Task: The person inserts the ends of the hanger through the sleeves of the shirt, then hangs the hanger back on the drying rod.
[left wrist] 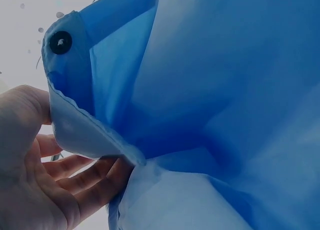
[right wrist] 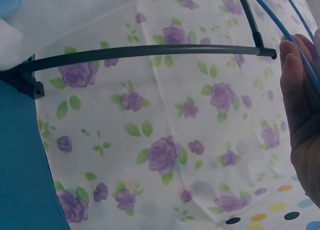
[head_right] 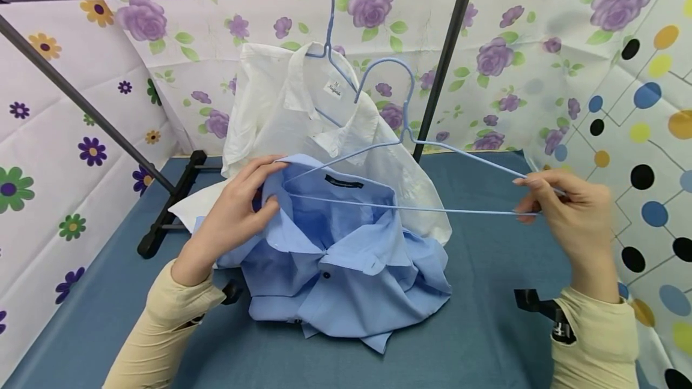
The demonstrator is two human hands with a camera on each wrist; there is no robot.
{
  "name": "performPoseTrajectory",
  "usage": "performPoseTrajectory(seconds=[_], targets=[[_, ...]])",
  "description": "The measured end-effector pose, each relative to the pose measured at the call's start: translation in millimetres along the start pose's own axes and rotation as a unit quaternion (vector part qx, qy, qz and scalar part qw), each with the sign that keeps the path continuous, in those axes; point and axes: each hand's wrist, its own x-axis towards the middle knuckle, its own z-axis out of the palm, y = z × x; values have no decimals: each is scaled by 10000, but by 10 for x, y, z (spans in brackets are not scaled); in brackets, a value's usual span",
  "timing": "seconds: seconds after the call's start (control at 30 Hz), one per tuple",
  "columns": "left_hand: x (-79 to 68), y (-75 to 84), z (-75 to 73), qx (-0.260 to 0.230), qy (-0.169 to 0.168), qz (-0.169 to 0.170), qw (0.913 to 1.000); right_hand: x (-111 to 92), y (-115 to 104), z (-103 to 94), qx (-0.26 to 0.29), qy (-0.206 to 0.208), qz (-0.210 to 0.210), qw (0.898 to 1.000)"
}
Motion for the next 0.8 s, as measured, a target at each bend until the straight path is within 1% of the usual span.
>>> performPoseTrajectory(seconds=[0.07,0.17,0.23,0.3,0.4,0.5,0.67,0.8], targets=[[6,8,4,28,15,5,10000,10,-1,55,226,5,-59,9997],[15,23,6,64,36,26,10000,18,-15,123,140,61,-46,9999],[21,35,6,65,25,40,10000,20,-21,163,255,112,-52,9996],[26,47,8,63,10,62,10000,25,-16,212,618,192,-122,9978],[35,70,10,11,19,117,9999,30,2,285,1228,259,-287,9917],[50,103,21,-20,61,178,9998,25,23,345,1510,232,-290,9878],[86,167,52,-7,130,240,9996,-2,52,415,1378,124,-57,9904],[113,213,76,-12,161,284,9995,-10,66,488,1331,105,-26,9910]])
